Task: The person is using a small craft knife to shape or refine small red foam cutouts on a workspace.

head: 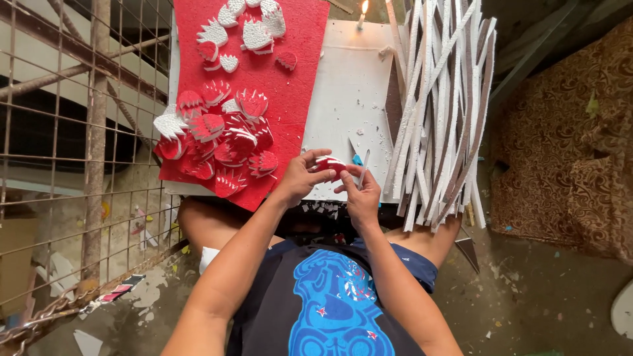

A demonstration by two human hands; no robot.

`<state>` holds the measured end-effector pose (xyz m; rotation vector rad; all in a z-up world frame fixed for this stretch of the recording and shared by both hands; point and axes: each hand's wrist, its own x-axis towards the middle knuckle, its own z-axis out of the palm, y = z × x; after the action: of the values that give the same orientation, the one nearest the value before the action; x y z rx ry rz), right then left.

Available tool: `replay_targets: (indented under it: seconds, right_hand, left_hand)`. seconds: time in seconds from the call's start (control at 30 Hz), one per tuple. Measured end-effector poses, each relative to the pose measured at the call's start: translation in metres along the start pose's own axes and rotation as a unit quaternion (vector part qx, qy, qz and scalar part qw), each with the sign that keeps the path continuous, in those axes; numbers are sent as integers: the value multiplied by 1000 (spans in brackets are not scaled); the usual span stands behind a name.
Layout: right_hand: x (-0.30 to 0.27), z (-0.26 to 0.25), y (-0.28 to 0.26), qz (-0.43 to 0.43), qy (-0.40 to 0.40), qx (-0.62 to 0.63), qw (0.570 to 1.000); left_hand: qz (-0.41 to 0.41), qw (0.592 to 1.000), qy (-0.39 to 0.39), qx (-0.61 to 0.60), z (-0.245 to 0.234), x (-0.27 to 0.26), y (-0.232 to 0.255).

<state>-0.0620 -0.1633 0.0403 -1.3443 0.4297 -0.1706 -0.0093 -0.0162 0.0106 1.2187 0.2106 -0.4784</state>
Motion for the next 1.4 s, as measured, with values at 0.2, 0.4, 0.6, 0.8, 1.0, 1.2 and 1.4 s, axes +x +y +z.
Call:
replay_targets:
  seconds: [0.2,0.4,0.6,0.8,1.0,1.2,1.4]
  right_hand:
    - [11,-8,13,32,6,36,999]
    - [4,-3,6,59,-27,44,997]
    - [4,-6,-7,99,-100,2,990]
    - [19,-24,31,106,-121,-154,975]
    - [43,-31,14,19,-84,-318,944]
    - [54,-31,-15,-102,-51,-534,838]
    - [56,-24,-13,-162,-69,-541,822]
  left_hand:
    - [-119,990,11,-74,5,-3,14]
    - [-105,993,34,-42,4,-6,6]
    - [-28,998,38,29,1,-16,26]
    - [68,994,85,22,-43,-30,85]
    - [200,951,191,141,-113,-31,132]
    - [131,847,308,412,-169,-2,123]
    - [71,793,318,515,-170,7,138]
